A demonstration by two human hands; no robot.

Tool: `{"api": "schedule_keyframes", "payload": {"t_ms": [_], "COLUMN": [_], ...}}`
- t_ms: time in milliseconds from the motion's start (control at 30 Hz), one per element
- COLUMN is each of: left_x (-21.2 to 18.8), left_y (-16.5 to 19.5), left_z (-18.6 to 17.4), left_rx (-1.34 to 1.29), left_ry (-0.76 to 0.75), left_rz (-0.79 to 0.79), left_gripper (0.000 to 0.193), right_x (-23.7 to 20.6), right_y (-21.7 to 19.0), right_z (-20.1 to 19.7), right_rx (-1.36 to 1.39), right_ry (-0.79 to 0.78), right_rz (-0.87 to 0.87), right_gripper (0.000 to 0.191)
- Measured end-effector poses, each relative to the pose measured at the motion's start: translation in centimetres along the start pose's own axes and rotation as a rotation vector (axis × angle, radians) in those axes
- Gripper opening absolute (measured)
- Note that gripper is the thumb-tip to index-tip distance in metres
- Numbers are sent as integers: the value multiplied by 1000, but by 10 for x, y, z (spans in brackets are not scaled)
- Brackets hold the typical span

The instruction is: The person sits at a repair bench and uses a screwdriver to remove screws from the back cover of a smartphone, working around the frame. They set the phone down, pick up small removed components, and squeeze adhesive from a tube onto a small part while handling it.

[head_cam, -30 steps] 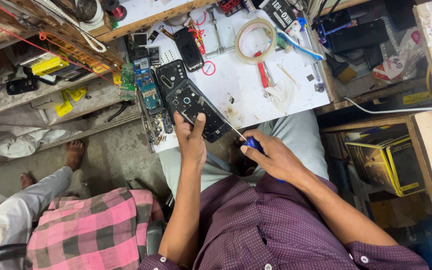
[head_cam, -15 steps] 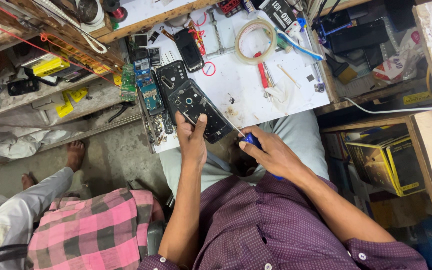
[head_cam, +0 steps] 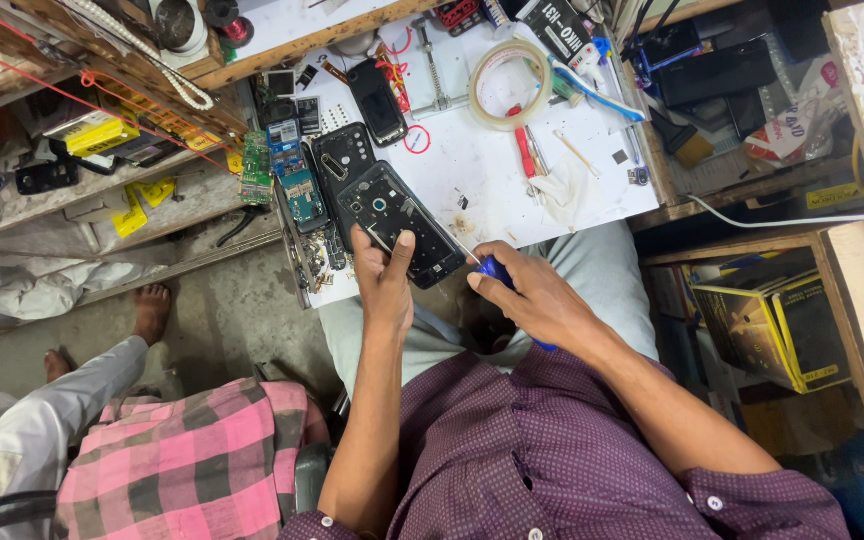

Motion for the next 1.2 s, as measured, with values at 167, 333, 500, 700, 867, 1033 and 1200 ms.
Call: {"api": "schedule_keyframes", "payload": {"t_ms": [167, 333, 500, 700, 867, 1033, 1200], "left_x": [0, 0, 0, -1, -1, -1, -1], "left_y": [0, 0, 1, 2, 4, 6, 7], "left_z": [1, 0, 0, 1, 2, 4, 4], "left_rx": [7, 12, 6, 22, 26, 31, 33], "left_ry": [5, 7, -2, -7, -10, -11, -17], "left_rz": [-6, -1, -5, -24, -41, -53, -53], "left_gripper": [52, 54, 53, 51, 49, 48, 49], "right_x": [3, 5, 8, 11, 13, 15, 17], "right_y": [-3, -4, -6, -7, -8, -11, -14], "right_z": [2, 3, -2, -1, 1, 1, -1], "right_rx": [41, 62, 66, 78, 42, 79, 70], "right_ry": [1, -15, 11, 4, 10, 13, 20], "right_rz": [-66, 25, -34, -47, -64, -33, -52], "right_gripper": [38, 39, 37, 37, 38, 39, 38]}}
Point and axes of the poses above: each hand's wrist, its own x-axis towards the middle knuckle, its own z-axis out of the palm, y = z × x, the point moved 2 cm from there along x, towards the middle knuckle, and after that the axes turned 1 degree about -x, right-handed, at the moved point
